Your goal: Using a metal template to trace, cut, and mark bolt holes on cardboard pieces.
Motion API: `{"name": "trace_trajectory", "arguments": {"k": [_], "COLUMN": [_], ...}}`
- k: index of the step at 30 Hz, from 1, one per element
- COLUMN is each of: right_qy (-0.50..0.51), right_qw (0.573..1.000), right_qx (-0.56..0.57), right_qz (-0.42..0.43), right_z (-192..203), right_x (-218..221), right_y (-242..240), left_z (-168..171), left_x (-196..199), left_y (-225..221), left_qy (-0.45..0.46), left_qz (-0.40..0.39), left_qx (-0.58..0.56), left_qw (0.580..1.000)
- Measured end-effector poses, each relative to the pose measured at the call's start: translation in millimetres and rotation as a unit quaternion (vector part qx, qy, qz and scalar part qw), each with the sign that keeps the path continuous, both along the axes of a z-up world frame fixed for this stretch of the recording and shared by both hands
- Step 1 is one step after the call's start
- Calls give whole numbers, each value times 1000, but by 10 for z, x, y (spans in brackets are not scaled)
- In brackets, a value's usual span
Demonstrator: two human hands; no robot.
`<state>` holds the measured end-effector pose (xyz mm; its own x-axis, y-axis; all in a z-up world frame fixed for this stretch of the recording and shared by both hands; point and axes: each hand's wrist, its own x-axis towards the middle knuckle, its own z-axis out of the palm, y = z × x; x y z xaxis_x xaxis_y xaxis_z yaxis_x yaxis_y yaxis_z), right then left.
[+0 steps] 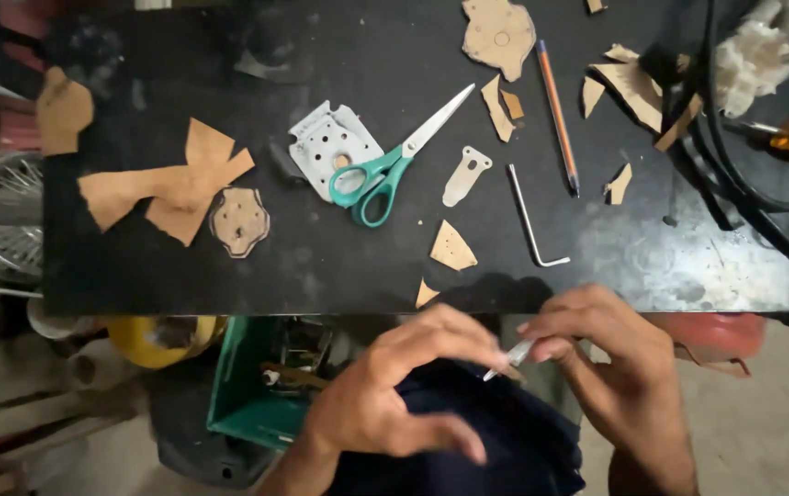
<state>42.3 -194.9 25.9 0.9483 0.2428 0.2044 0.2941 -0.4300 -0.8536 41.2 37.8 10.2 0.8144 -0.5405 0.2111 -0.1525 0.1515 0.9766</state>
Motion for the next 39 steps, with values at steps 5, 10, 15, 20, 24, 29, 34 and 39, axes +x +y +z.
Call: {"name": "trace_trajectory", "arguments": {"k": [5,10,15,20,24,29,34,39], "right_qy": [-14,11,-38,-139,-69,-140,-146,-147], "right_qw": [998,995,995,930,894,945,921,812], "right_qx": [4,32,-44,-210,-253,-221,-340,-557], "right_qz": [59,90,-86,-268,-363,-198,-119,-93], "right_z": [-30,-114,-157,-580,-701,-413,-313,-214], "right_x": [40,30,20,144,104,39,172,192], "right_y": [-24,-121,-266,-716,-745,-190,2,-73], "left_z": [74,39,128,-145,-342,-219,-328,-217], "left_x": [60,-15,-103,-114,-44,11,26,23], "left_y": [8,89,142,36,36,103,105,139], "left_qy": [52,68,55,220,324,356,368,381], "left_qz": [3,-6,57,259,235,115,22,60], "left_qx": [-45,-44,-65,-163,-363,-396,-487,-428], "left_qw": [998,997,995,926,842,839,792,817]}}
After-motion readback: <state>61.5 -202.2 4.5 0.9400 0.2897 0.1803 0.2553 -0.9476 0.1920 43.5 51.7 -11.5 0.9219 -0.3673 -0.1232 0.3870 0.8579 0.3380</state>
